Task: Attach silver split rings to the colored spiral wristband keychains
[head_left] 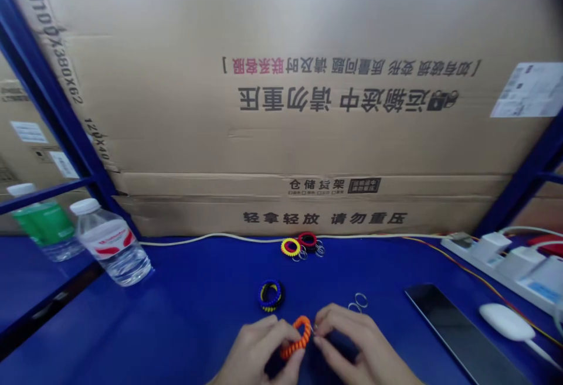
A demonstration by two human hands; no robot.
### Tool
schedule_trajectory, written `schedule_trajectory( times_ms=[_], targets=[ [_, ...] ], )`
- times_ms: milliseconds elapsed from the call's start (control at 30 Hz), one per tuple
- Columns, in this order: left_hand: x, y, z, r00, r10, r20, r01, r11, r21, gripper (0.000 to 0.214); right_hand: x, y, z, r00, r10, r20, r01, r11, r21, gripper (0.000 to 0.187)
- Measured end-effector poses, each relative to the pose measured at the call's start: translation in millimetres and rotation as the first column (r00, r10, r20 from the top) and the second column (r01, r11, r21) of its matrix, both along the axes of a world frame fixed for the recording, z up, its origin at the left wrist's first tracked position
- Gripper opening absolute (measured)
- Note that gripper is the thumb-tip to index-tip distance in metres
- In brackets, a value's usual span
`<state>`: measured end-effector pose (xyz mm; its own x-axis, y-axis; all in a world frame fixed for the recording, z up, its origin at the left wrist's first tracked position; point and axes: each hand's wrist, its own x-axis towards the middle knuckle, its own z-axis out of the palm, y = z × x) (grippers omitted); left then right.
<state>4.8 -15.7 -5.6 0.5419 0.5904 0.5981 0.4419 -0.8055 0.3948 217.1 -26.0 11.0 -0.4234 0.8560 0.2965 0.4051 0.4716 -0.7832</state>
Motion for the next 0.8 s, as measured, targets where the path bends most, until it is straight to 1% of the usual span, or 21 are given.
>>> schedule_trajectory(
  times_ms=[67, 100, 167, 200, 233, 267, 300, 333, 367, 400, 467, 500, 533, 567, 600, 633, 667, 700, 733, 767, 800],
  targets=[
    [-1, 2, -1.2, 0.995, -0.041, -0.089, 0.054, 0.987, 0.153, 0.009, -1, 4, -3.5, 0.988, -0.108, -0.106, 0.085, 0.975, -0.204, 0.019],
    [-1, 3, -1.5, 0.989, -0.046, -0.139, 0.076, 0.972, 0.222, 0.011, -1, 6, -5.0, 0.978, -0.131, -0.160, 0.075, 0.946, -0.316, 0.024],
    [-2, 5, -1.2, 0.979, -0.032, -0.199, 0.093, 0.948, 0.304, 0.012, -1, 10, -6.7, 0.954, -0.107, -0.281, -0.048, 0.868, -0.495, 0.032],
    [-2, 5, -0.6, 0.978, -0.024, -0.205, 0.089, 0.944, 0.318, 0.011, 0, 12, -6.6, 0.934, -0.089, -0.346, -0.126, 0.824, -0.552, 0.035],
    [-3, 6, 0.2, 0.980, -0.017, -0.197, 0.081, 0.943, 0.321, 0.010, 1, 13, -5.9, 0.912, -0.076, -0.403, -0.193, 0.787, -0.586, 0.036],
    [-3, 6, 1.1, 0.983, -0.016, -0.185, 0.075, 0.944, 0.321, 0.010, 2, 13, -4.6, 0.895, -0.069, -0.442, -0.237, 0.764, -0.600, 0.036],
    [-4, 6, 1.9, 0.984, -0.017, -0.179, 0.074, 0.945, 0.318, 0.009, 3, 12, -2.9, 0.889, -0.065, -0.453, -0.251, 0.759, -0.601, 0.036],
    [-4, 6, 2.6, 0.984, -0.015, -0.180, 0.072, 0.946, 0.316, 0.009, 5, 11, -0.9, 0.902, -0.059, -0.428, -0.229, 0.775, -0.589, 0.036],
    [-4, 6, 3.0, 0.982, -0.013, -0.190, 0.074, 0.946, 0.316, 0.009, 6, 10, 1.0, 0.930, -0.041, -0.364, -0.181, 0.814, -0.552, 0.034],
    [-4, 6, 3.1, 0.980, -0.011, -0.200, 0.076, 0.945, 0.319, 0.009, 6, 8, 2.5, 0.965, -0.011, -0.262, -0.120, 0.870, -0.479, 0.030],
    [-3, 5, 2.5, 0.976, -0.006, -0.218, 0.081, 0.938, 0.338, 0.008, 7, 5, 3.4, 0.999, 0.043, 0.001, -0.041, 0.974, -0.224, 0.019],
    [-3, 4, 1.8, 0.975, 0.000, -0.223, 0.081, 0.931, 0.355, 0.006, 8, 4, 2.8, 0.990, 0.052, 0.131, -0.042, 0.996, -0.078, 0.018],
    [-2, 4, 0.9, 0.973, 0.004, -0.230, 0.086, 0.921, 0.381, 0.005, 8, 3, 1.6, 0.970, 0.043, 0.239, -0.057, 0.997, 0.050, 0.021],
    [-1, 3, -0.2, 0.972, 0.008, -0.235, 0.093, 0.906, 0.413, 0.004, 7, 3, 0.1, 0.952, 0.004, 0.306, -0.051, 0.988, 0.145, 0.023],
    [0, 3, -1.3, 0.972, 0.015, -0.233, 0.094, 0.888, 0.450, 0.007, 7, 4, -1.5, 0.943, -0.058, 0.328, -0.005, 0.982, 0.190, 0.024],
    [1, 2, -2.3, 0.973, 0.017, -0.231, 0.100, 0.868, 0.486, 0.010, 7, 6, -2.9, 0.941, -0.122, 0.315, 0.072, 0.984, 0.164, 0.025],
    [2, 2, -3.2, 0.975, 0.017, -0.221, 0.103, 0.847, 0.521, 0.013, 7, 8, -4.0, 0.944, -0.167, 0.284, 0.160, 0.986, 0.051, 0.028],
    [3, 2, -3.8, 0.977, 0.017, -0.212, 0.104, 0.831, 0.547, 0.016, 7, 11, -4.8, 0.951, -0.190, 0.246, 0.227, 0.965, -0.132, 0.031],
    [4, 2, -4.0, 0.978, 0.015, -0.207, 0.106, 0.819, 0.564, 0.016, 7, 13, -5.2, 0.960, -0.185, 0.209, 0.248, 0.909, -0.334, 0.035],
    [4, 3, -3.6, 0.977, 0.015, -0.213, 0.112, 0.815, 0.569, 0.015, 7, 14, -5.2, 0.971, -0.153, 0.181, 0.225, 0.840, -0.493, 0.037],
    [5, 3, -2.6, 0.976, 0.012, -0.219, 0.118, 0.812, 0.572, 0.014, 8, 15, -4.9, 0.981, -0.104, 0.165, 0.181, 0.798, -0.574, 0.037]
  ],
)
